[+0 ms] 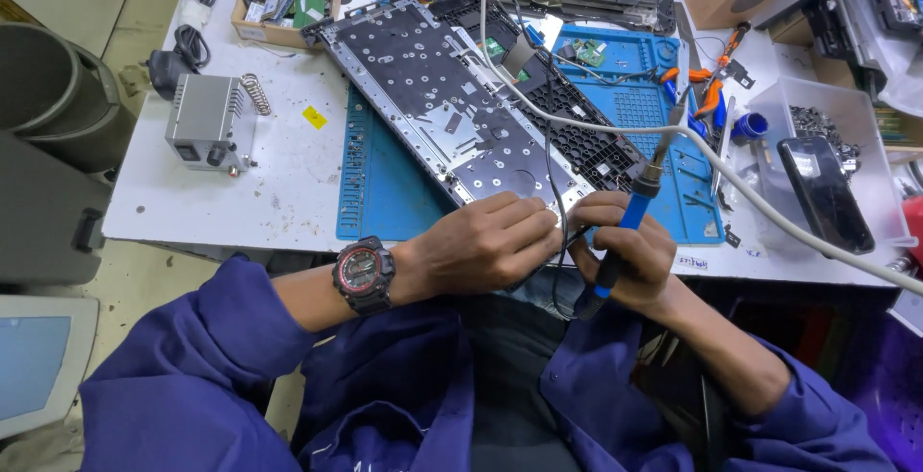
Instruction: Using a soldering iron to melt plastic rivets and secure a keyboard into a laptop palmrest assembly.
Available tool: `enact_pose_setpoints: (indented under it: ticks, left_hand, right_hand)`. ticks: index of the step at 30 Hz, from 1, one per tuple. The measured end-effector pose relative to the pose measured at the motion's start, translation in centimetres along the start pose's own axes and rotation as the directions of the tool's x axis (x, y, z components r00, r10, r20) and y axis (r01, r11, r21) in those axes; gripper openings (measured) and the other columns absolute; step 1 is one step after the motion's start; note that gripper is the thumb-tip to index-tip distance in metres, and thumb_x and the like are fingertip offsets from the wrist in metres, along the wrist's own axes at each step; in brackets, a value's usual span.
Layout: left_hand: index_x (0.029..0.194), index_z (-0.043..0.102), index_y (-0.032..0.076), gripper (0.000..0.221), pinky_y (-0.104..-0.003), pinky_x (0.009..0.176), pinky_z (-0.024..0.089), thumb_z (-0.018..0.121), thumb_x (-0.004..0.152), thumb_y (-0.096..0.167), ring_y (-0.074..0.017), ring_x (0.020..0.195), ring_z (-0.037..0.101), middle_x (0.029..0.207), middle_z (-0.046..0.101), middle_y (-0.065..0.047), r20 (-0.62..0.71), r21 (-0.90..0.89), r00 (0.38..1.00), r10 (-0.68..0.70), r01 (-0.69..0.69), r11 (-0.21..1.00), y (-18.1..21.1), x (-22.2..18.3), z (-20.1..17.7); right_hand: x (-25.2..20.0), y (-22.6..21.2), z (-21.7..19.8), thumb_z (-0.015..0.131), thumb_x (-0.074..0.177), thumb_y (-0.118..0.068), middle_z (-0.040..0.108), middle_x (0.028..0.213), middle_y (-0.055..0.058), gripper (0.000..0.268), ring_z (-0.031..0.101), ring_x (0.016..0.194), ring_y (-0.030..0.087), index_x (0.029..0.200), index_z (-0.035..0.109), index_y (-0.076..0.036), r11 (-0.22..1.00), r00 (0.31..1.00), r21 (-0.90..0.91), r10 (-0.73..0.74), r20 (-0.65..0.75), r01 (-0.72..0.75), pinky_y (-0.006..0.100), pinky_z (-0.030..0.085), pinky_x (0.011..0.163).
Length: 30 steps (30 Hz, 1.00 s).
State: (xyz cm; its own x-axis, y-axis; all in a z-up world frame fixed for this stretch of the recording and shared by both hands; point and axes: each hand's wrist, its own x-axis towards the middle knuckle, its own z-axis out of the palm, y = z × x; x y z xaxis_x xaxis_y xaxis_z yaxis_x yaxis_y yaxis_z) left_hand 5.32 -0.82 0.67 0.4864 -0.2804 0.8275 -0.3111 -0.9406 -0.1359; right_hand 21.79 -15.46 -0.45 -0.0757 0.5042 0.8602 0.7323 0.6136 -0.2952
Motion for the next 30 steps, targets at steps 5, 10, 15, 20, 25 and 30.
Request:
enact_pose_setpoints:
  ticks: [5, 10, 15, 20, 25, 30]
  left_hand:
    - [0.093, 0.071, 0.001, 0.024, -0.033, 0.077, 0.057, 0.053, 0.106, 0.010, -0.0251, 0.088, 0.070, 0.086, 0.063, -0.011, -0.003, -0.009, 1.000, 0.002, -0.002, 1.000, 0.0, -0.1, 0.1]
    - [0.091, 0.071, -0.001, 0.023, -0.034, 0.076, 0.058, 0.054, 0.105, 0.008, -0.0272, 0.087, 0.069, 0.086, 0.062, -0.012, 0.001, -0.027, 1.000, 0.007, -0.007, 1.000, 0.1, -0.5, 0.3]
    - [0.092, 0.072, -0.002, 0.021, -0.034, 0.079, 0.059, 0.056, 0.104, 0.007, -0.0279, 0.089, 0.071, 0.087, 0.064, -0.012, -0.020, -0.032, 1.000, -0.006, 0.005, 0.999, 0.0, -0.2, 0.0]
    - [0.094, 0.073, 0.000, 0.023, -0.033, 0.080, 0.061, 0.056, 0.105, 0.008, -0.0265, 0.088, 0.073, 0.085, 0.065, -0.011, -0.007, -0.050, 1.000, 0.008, -0.009, 0.999, 0.0, 0.0, -0.8]
    - [0.103, 0.075, 0.001, 0.027, -0.038, 0.087, 0.061, 0.050, 0.108, 0.012, -0.0300, 0.098, 0.074, 0.094, 0.069, -0.014, -0.008, -0.049, 1.000, 0.006, -0.006, 0.999, -0.1, 0.4, -1.2]
    - [0.105, 0.073, 0.003, 0.029, -0.038, 0.091, 0.060, 0.045, 0.109, 0.011, -0.0296, 0.100, 0.075, 0.095, 0.071, -0.013, 0.027, -0.057, 0.999, -0.032, 0.034, 0.998, -0.2, 0.7, -1.7]
  right_hand:
    - [0.2, -0.1, -0.3, 0.075, 0.082, 0.014, 0.073, 0.091, 0.028, 0.022, 0.072, 0.082, 0.048, 0.078, 0.058, 0.001, 1.000, 0.998, -0.029, 0.003, 0.057, -0.001, 0.056, 0.062, 0.072]
    - [-0.9, 0.5, 0.1, 0.075, 0.081, 0.013, 0.073, 0.089, 0.027, 0.017, 0.072, 0.081, 0.047, 0.077, 0.062, 0.002, 0.999, 0.995, -0.025, -0.019, 0.097, 0.022, 0.057, 0.062, 0.071]
    - [0.2, 0.1, -0.3, 0.077, 0.079, 0.017, 0.071, 0.085, 0.029, 0.023, 0.071, 0.077, 0.045, 0.076, 0.058, 0.004, 0.999, 0.998, 0.046, -0.012, 0.061, 0.009, 0.055, 0.062, 0.069]
    - [0.4, -0.5, 0.4, 0.078, 0.077, 0.018, 0.072, 0.085, 0.027, 0.024, 0.071, 0.076, 0.045, 0.074, 0.058, 0.004, 0.999, 1.000, 0.023, 0.023, 0.009, -0.023, 0.054, 0.063, 0.068]
    - [0.7, -0.5, 0.8, 0.079, 0.076, 0.017, 0.073, 0.086, 0.027, 0.021, 0.072, 0.076, 0.044, 0.076, 0.062, 0.003, 1.000, 0.998, 0.004, -0.022, -0.056, 0.022, 0.054, 0.063, 0.067]
    - [0.5, 0.3, 0.5, 0.076, 0.078, 0.017, 0.072, 0.087, 0.027, 0.022, 0.071, 0.078, 0.045, 0.080, 0.060, 0.001, 1.000, 0.995, 0.000, -0.027, -0.100, 0.027, 0.054, 0.061, 0.069]
